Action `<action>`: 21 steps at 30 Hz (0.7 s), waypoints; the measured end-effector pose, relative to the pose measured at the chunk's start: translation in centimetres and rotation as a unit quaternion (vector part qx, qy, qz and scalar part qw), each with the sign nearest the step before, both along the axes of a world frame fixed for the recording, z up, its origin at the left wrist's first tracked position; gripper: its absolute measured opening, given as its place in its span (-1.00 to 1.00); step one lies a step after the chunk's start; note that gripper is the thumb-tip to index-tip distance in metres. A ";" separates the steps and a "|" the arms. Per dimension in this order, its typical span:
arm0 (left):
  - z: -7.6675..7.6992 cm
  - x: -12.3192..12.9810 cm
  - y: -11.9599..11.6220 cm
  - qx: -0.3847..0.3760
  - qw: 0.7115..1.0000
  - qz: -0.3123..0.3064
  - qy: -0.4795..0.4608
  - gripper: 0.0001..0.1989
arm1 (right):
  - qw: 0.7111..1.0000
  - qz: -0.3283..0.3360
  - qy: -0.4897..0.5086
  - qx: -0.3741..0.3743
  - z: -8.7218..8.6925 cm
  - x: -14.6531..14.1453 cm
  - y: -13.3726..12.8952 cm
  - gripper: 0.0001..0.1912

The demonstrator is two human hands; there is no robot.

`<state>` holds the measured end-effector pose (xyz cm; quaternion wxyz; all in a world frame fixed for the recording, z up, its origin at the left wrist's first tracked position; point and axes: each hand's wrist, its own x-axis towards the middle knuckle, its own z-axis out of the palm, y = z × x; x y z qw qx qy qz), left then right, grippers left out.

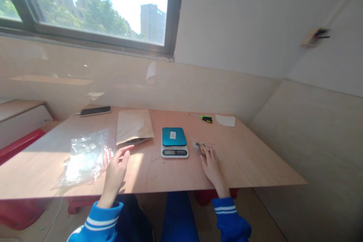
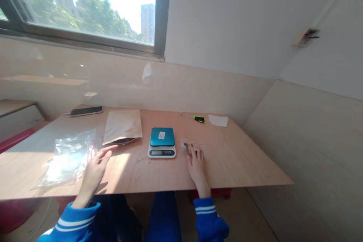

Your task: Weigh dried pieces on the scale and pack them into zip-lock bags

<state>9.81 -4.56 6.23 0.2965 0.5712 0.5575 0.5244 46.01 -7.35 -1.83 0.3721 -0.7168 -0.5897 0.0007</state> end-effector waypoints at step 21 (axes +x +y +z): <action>5.2 -1.1 6.8 0.108 0.942 -0.086 0.307 -0.69 | 0.918 0.396 0.013 0.018 11.0 -20.7 2.0 -0.55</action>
